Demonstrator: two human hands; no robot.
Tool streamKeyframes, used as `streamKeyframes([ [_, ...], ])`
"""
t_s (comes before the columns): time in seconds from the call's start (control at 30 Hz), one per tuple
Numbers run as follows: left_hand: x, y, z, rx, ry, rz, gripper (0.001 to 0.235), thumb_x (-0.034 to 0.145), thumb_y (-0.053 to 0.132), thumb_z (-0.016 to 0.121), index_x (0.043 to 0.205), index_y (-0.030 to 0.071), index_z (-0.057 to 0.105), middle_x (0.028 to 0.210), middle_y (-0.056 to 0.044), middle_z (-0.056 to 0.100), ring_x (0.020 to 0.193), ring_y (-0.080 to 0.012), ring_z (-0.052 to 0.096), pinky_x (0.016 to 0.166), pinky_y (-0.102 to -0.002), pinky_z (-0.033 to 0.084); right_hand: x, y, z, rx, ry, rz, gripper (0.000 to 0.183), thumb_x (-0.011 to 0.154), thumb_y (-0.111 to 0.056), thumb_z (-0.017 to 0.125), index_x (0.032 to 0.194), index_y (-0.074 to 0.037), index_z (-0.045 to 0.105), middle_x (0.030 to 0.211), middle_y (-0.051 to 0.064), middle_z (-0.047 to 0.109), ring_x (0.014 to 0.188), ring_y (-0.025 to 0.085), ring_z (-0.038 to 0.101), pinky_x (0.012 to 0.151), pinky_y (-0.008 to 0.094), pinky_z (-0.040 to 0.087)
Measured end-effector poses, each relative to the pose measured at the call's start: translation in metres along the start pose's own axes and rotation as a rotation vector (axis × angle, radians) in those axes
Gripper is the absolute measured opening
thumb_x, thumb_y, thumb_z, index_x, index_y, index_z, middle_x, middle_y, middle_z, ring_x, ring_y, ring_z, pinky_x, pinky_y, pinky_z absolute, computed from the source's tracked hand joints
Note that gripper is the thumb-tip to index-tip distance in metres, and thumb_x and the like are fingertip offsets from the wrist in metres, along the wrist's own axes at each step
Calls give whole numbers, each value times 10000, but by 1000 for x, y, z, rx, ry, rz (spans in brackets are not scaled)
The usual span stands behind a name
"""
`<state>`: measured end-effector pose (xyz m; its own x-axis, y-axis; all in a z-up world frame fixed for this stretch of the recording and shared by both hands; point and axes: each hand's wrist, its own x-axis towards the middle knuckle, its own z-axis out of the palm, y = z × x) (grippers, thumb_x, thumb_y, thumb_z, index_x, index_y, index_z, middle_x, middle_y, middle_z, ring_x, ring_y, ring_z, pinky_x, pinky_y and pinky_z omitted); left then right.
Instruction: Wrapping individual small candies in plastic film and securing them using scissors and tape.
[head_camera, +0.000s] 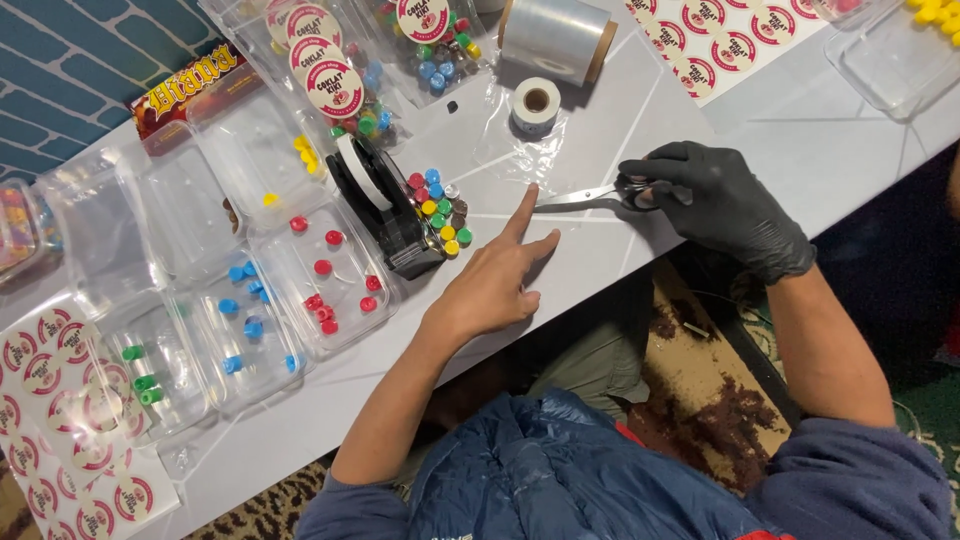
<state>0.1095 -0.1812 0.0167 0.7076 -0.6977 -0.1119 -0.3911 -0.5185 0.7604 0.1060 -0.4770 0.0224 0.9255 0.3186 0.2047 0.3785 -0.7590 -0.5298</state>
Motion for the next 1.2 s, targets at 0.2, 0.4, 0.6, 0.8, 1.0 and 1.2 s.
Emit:
streamKeyframes([
  [0.2, -5, 13, -6, -25, 2, -82, 745, 610, -79, 652, 1347, 28, 617, 1704, -189, 43, 937, -405, 727, 809, -438, 586, 8, -9, 14, 55, 20, -36, 458, 787, -126, 854, 1225, -93, 722, 1060, 124, 741, 817, 241, 743, 704, 338, 602],
  [0.4, -25, 26, -15, -138, 100, -32, 787, 658, -93, 670, 1418, 100, 608, 1722, -158, 140, 865, -314, 751, 709, -359, 598, 12, -18, 27, 15, 16, -117, 273, 830, -123, 828, 1096, -104, 768, 1114, 119, 744, 925, 252, 748, 769, 339, 611],
  [0.6, -58, 24, -15, -465, 319, -13, 657, 758, -15, 800, 1381, 141, 663, 1711, -143, 316, 807, -132, 768, 663, -214, 622, 11, -21, 26, 43, -18, -40, 201, 843, -148, 831, 1033, -97, 790, 1032, 90, 746, 899, 246, 746, 760, 342, 608],
  [0.8, -73, 12, -3, -621, 521, -1, 635, 787, -18, 840, 1379, 109, 647, 1685, -161, 355, 902, -126, 773, 727, -204, 654, 5, -33, 27, -43, 94, -60, 278, 877, -79, 782, 1148, -137, 786, 1080, 90, 731, 959, 251, 713, 800, 355, 584],
  [1.0, -80, 8, -1, -653, 562, 30, 586, 822, -58, 802, 1372, 61, 639, 1683, -165, 349, 960, -163, 787, 739, -210, 660, 5, -30, 30, -346, 78, -95, 287, 884, -175, 799, 1169, -166, 770, 1064, 59, 754, 985, 283, 676, 828, 417, 564],
  [1.2, -87, 6, -1, -642, 589, 40, 595, 817, -54, 802, 1376, 63, 637, 1673, -174, 369, 957, -169, 789, 741, -217, 668, 1, -17, 24, -288, 7, -43, 286, 895, -159, 787, 1181, -163, 778, 973, 60, 754, 1012, 276, 685, 820, 419, 570],
])
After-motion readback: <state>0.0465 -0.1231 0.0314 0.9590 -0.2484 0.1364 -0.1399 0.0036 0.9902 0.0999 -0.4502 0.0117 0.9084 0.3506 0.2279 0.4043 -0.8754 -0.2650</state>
